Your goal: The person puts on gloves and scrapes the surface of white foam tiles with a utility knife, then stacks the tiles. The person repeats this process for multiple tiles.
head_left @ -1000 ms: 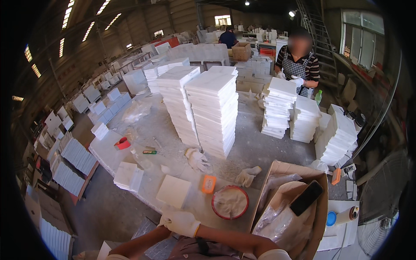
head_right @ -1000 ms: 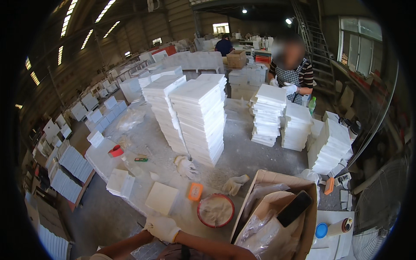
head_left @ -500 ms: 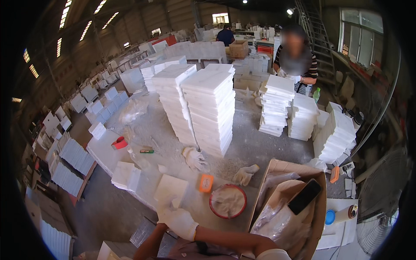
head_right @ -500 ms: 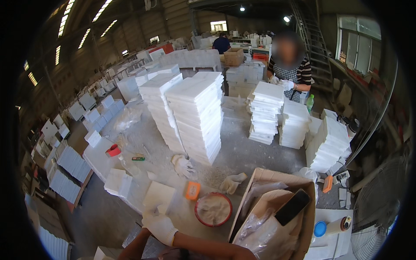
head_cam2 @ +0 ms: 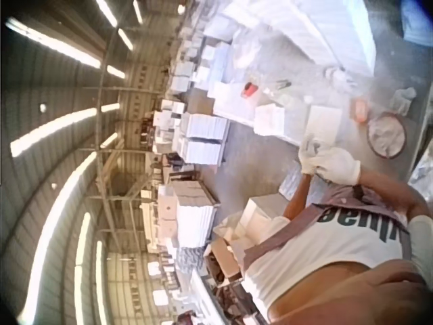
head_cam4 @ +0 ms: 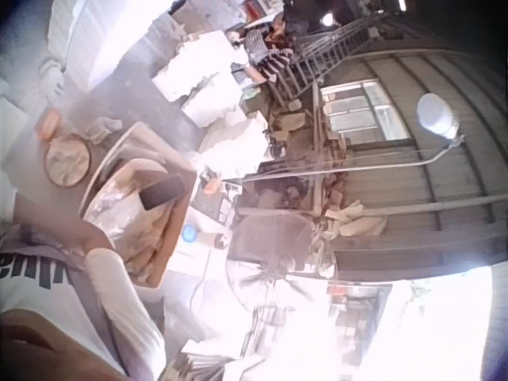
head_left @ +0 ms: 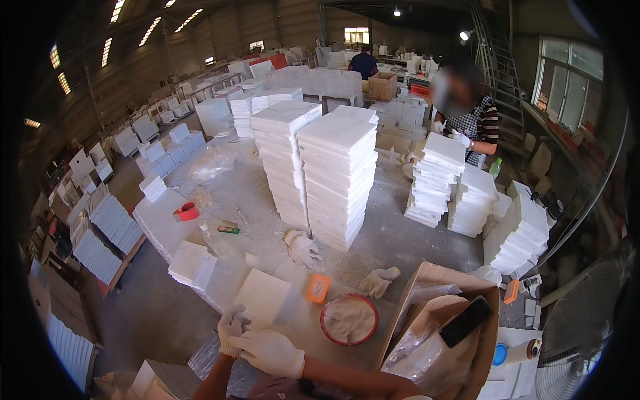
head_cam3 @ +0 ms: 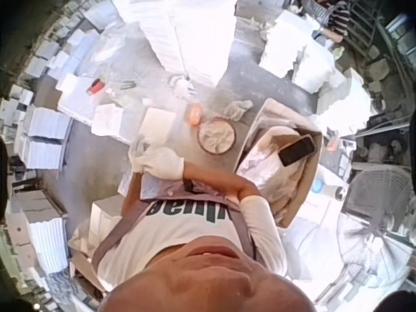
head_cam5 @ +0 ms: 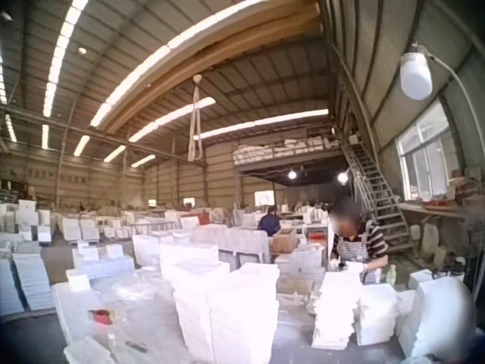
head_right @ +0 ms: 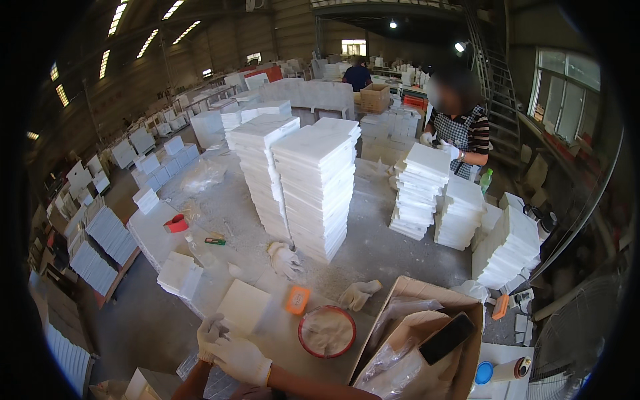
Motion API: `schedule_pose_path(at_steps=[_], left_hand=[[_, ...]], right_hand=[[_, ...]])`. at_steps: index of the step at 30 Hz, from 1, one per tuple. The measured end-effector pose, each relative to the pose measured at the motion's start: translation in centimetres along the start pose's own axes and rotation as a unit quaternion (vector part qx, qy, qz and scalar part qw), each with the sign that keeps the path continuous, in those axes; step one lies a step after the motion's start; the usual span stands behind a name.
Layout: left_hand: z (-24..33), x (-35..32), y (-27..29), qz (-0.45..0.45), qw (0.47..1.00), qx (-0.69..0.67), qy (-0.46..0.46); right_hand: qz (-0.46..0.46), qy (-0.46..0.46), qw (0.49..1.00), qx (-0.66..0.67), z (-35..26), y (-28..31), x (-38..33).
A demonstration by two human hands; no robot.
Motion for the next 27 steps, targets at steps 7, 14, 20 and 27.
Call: schedule_pose_path(at_steps=[7,14,20,27], left_hand=[[-5.0,-1.5,-3.3,-0.075,0.993,0.023,0.083],[-6.1,-0.4,-3.9,-0.103,0.991,0.028,0.078],[-7.1,0.0,-3.4,-0.121,0.989,0.050,0.063],[-7.7,0.0,-6.8,-0.216,0.962,0.109,-0.123]], right_hand=[[0.084,0.084,0.992,-0.040,-0.1,0.5,0.1],[0.100,-0.012,0.995,0.017,0.8,2.7,0.2],[0.111,-0.010,0.994,-0.011,1.5,3.3,0.5],[0.084,-0.055,0.995,-0.027,2.9,4.7,0.4]])
Point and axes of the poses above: each hand's wrist, its own x-axis towards the middle knuckle, its own y-axis out of the back of the hand, z = x × y, the point moved 5 cm from there along x, towards the middle knuckle, and after that the axes turned 15 degrees about y, right-handed, at the moved point
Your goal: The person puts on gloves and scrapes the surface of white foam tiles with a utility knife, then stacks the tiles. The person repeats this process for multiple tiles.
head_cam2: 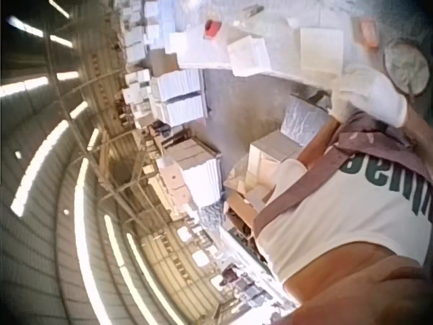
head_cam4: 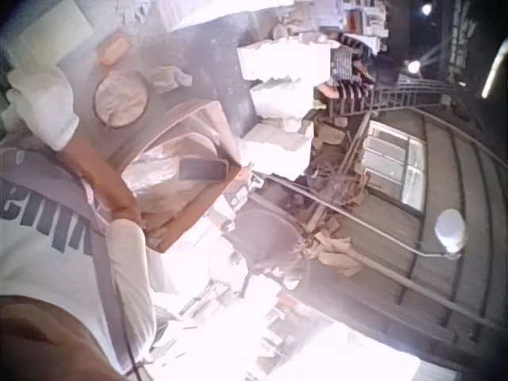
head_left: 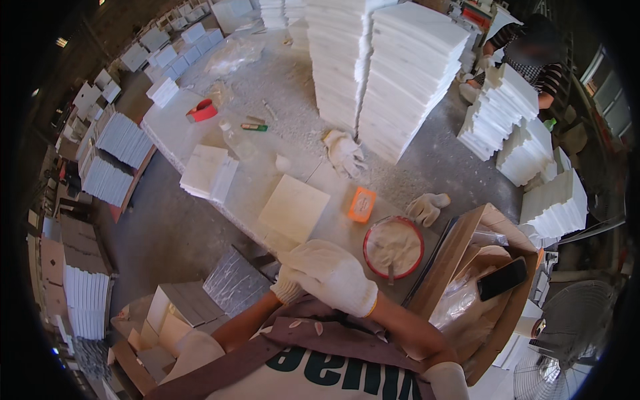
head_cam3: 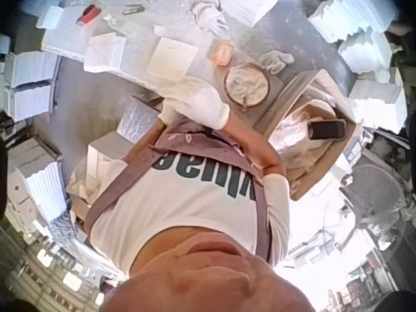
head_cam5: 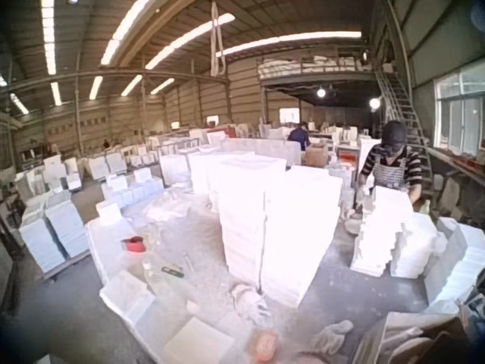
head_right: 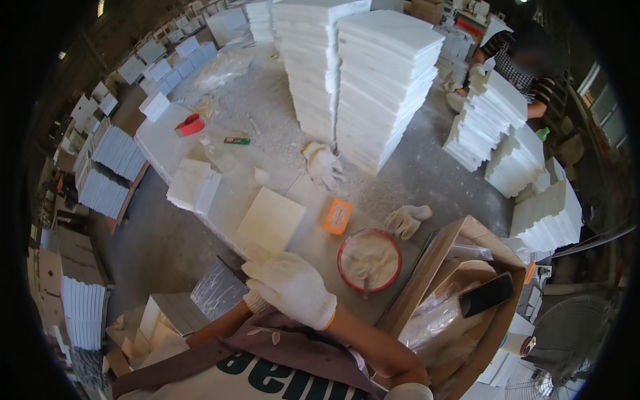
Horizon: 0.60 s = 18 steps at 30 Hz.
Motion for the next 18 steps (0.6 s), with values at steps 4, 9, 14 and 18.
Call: schedule_pose_path(at_steps=[4,9,14,18], left_hand=[[9.4,0.6,1.2,-0.070,0.980,0.157,-0.104],[9.9,3.6,4.2,-0.045,0.944,0.289,-0.156],[5.7,7.8,7.5,0.068,0.919,0.335,-0.196],[7.8,10.1,11.1,0.057,0.905,0.371,-0.198]], right_hand=[[-0.015,-0.004,1.000,-0.016,0.7,-0.4,0.1],[-0.081,-0.179,0.980,0.040,2.6,-2.0,-0.4],[-0.094,-0.291,0.949,0.080,4.8,-3.2,-2.2],[-0.087,-0.320,0.940,0.075,6.3,-4.0,-3.6]])
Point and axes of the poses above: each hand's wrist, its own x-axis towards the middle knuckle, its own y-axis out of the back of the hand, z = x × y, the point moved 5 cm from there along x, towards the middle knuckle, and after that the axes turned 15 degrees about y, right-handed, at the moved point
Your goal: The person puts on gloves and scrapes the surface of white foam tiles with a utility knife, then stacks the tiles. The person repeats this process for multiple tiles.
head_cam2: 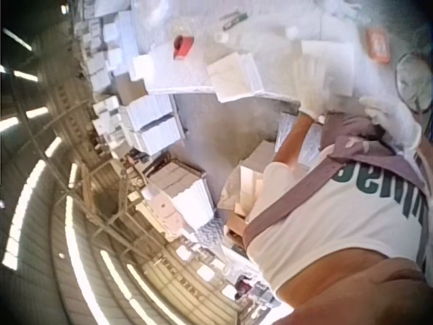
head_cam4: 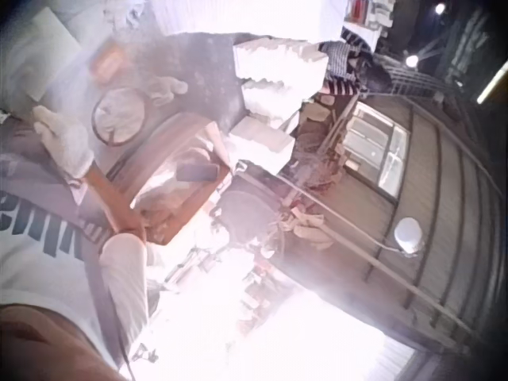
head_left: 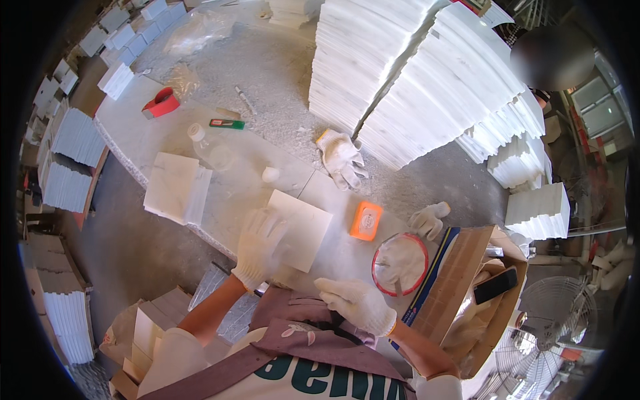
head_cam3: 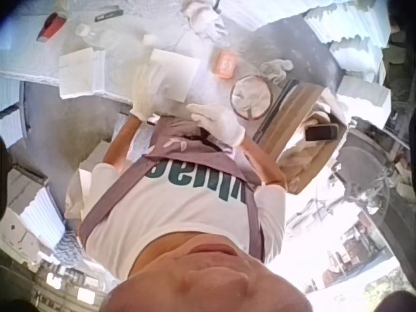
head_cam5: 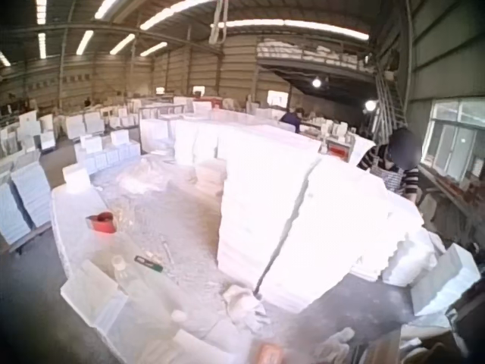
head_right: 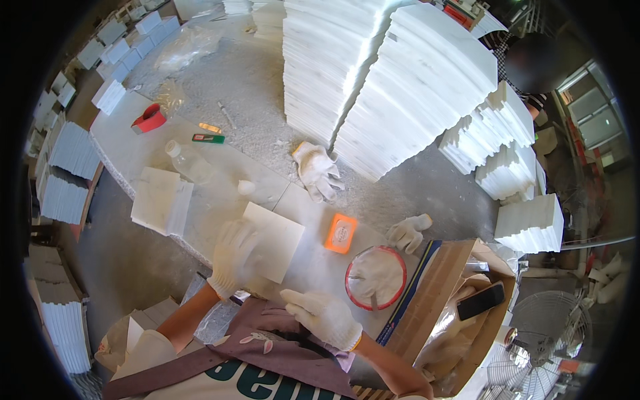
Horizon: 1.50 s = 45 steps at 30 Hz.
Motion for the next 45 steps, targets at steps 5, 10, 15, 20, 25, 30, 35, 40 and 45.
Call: schedule_pose_path(at_steps=[5,10,15,20,25,30,35,40,45], left_hand=[[-1.3,0.7,-2.6,-0.094,0.994,0.046,-0.042],[-0.5,-0.2,-2.4,-0.170,0.972,0.077,-0.144],[-4.4,-0.9,-2.4,-0.168,0.964,-0.034,-0.204],[-9.5,-0.2,-0.3,-0.098,0.981,-0.093,-0.138],[-10.7,-0.1,-1.1,-0.139,0.971,-0.116,-0.154],[-10.7,-0.1,-1.5,-0.128,0.969,-0.129,-0.168],[-10.5,0.4,-1.1,-0.128,0.967,-0.133,-0.173],[-11.0,0.1,-0.4,-0.063,0.991,-0.088,-0.079],[-13.5,4.4,4.8,0.144,0.953,-0.172,0.204]], right_hand=[[0.070,-0.151,0.982,0.086,2.1,-2.3,-0.9],[0.190,-0.087,0.974,-0.093,3.5,-4.6,0.4],[0.201,-0.085,0.945,-0.245,5.5,-6.4,1.2],[0.190,-0.034,0.925,-0.328,6.0,-6.7,2.3],[0.157,-0.008,0.911,-0.382,9.1,-8.2,1.7],[0.138,-0.029,0.903,-0.407,9.8,-8.6,2.1],[0.141,-0.023,0.890,-0.432,10.2,-9.1,1.9],[0.138,-0.034,0.894,-0.424,10.1,-8.8,2.1],[0.157,-0.033,0.896,-0.415,9.6,-8.7,2.2]])
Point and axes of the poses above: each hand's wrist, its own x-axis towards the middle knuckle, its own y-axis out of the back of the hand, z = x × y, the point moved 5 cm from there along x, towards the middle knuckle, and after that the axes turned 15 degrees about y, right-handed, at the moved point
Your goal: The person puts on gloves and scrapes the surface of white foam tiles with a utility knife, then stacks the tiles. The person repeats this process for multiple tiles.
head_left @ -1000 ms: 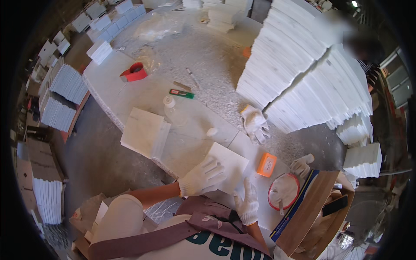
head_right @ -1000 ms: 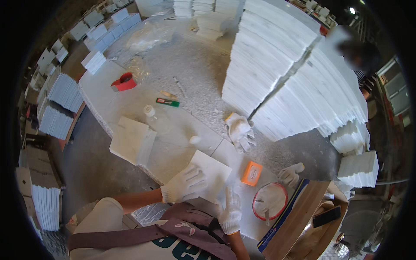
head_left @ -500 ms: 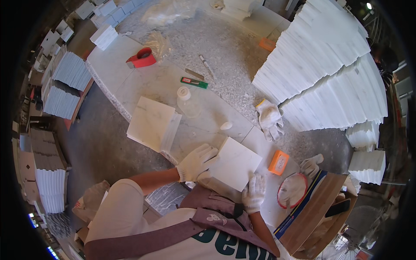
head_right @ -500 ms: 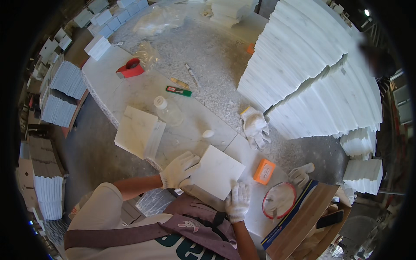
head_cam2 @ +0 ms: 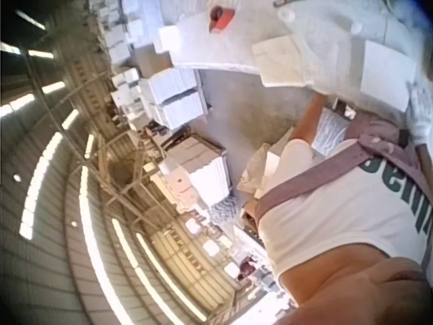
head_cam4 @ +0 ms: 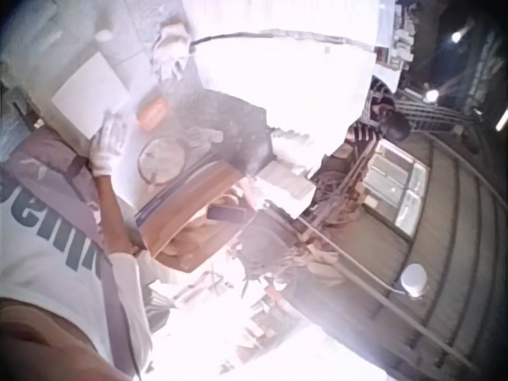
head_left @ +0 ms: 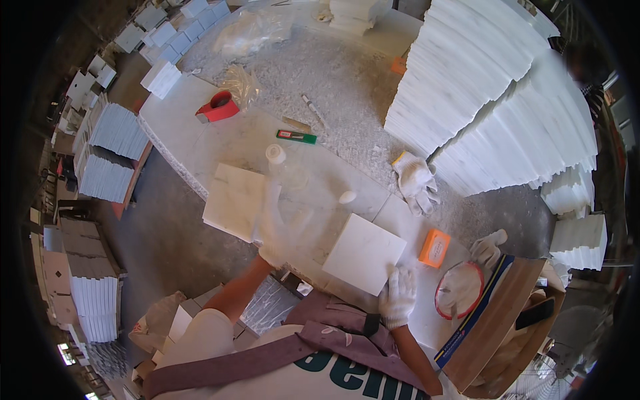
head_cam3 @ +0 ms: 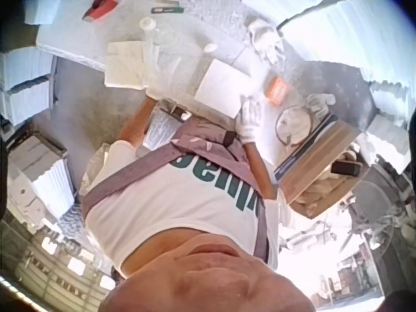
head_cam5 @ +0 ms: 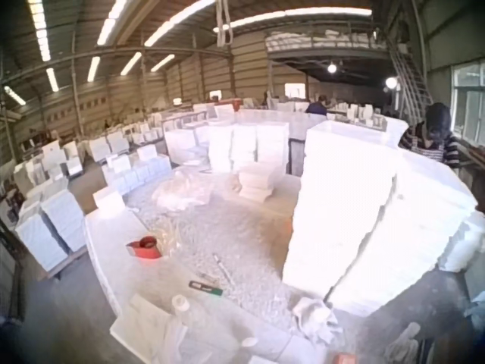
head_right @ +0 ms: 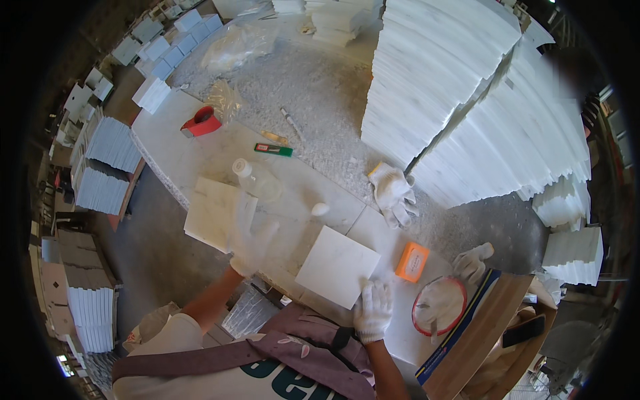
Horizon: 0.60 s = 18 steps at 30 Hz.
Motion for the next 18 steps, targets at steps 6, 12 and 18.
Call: schedule_pose_path(at_steps=[6,12,18], left_hand=[[-0.1,8.0,-0.1,-0.010,0.990,-0.134,0.050],[-0.6,13.8,-0.9,-0.084,0.984,-0.107,0.116],[20.3,18.5,7.4,-0.062,0.950,-0.303,-0.031]], right_hand=[[0.013,-0.004,1.000,0.025,0.1,0.6,0.4],[0.031,0.003,0.997,0.067,0.2,1.6,1.3],[0.032,0.009,0.999,0.025,-0.3,2.6,1.6]])
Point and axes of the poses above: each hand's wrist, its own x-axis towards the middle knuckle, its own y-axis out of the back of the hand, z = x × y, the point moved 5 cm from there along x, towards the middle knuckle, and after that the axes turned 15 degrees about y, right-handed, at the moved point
